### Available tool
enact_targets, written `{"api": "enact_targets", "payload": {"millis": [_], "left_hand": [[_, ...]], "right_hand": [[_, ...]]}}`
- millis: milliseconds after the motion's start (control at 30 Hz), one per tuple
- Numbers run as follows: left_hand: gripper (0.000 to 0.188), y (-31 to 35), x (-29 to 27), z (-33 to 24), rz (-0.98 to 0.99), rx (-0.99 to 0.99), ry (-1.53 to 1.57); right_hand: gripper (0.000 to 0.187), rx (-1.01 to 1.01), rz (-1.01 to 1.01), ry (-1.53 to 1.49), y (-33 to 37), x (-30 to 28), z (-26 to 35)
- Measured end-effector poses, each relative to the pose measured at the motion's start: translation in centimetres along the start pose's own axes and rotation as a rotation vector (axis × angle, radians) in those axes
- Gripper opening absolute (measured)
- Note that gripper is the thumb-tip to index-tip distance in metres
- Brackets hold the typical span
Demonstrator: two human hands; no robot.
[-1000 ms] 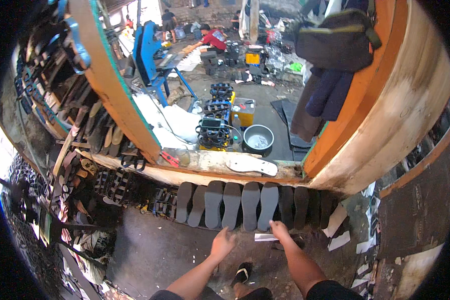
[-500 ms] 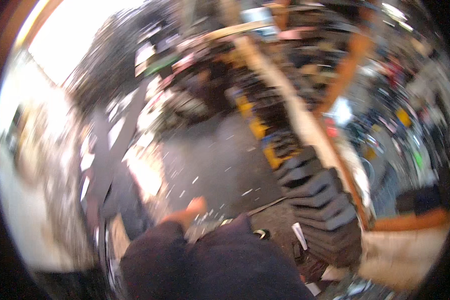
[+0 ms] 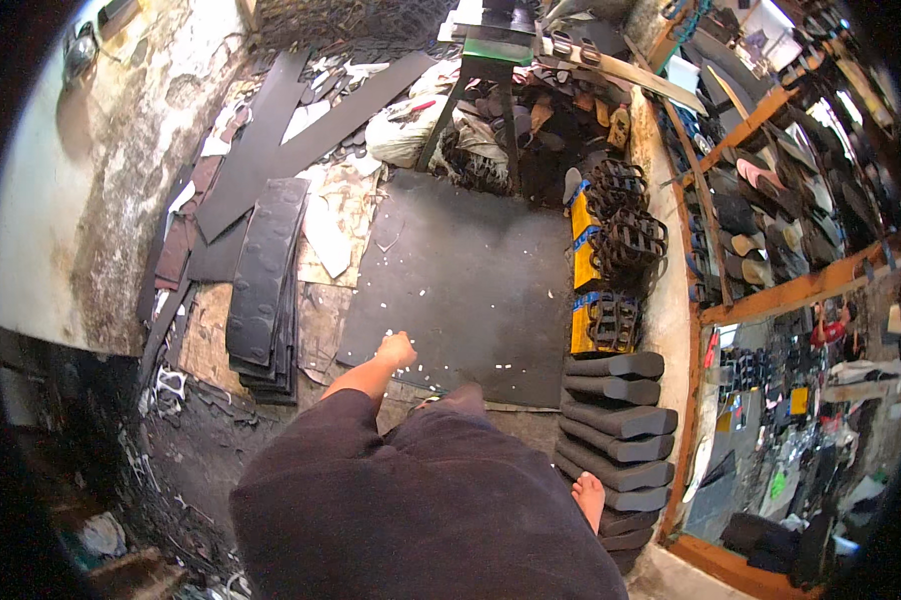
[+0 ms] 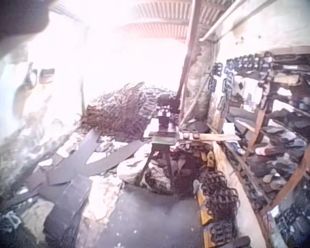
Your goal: The person uses a hydraulic press to cut black rubber shoe soles from a sheet using a metal template. After cutting, the person stacks the finished soles and places them on a shelf.
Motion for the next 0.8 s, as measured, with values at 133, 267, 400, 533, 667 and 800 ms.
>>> {"api": "enact_targets", "payload": {"millis": [133,267,400,533,667,800], "left_hand": [[0.059,1.0,-0.1,0.3,0.007,-0.082,0.144],[0.068,4.6,-0.6,-0.7,-0.011,-0.117,0.211],[0.065,7.1,0.0,0.4,-0.165,-0.094,0.257],[0.064,9.5,1.9,4.9,-0.191,-0.280,0.330],[0.066,11.5,7.1,13.0,-0.100,-0.396,0.310],[0.069,10.9,4.6,11.8,-0.006,-0.572,0.368]], "right_hand": [[0.031,0.012,0.084,0.055,-2.2,-1.0,0.7],[0.034,0.018,0.167,0.313,-4.6,-0.8,-0.5],[0.045,-0.181,0.201,0.780,-14.4,-1.6,-7.1],[0.049,-0.404,0.419,0.970,-10.9,4.4,4.5],[0.034,-0.194,0.384,0.621,-15.9,12.5,13.5],[0.040,-0.290,0.288,0.687,-19.0,19.6,24.3]]}}
Point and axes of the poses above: each hand's wrist, its own y-axis away from the middle knuckle, its own x-axis out of the palm, z = x × y, the point moved 1 cm from there along -y, towards the middle knuckle, and after that the axes turned 7 degrees about x, right-handed, at the moved point
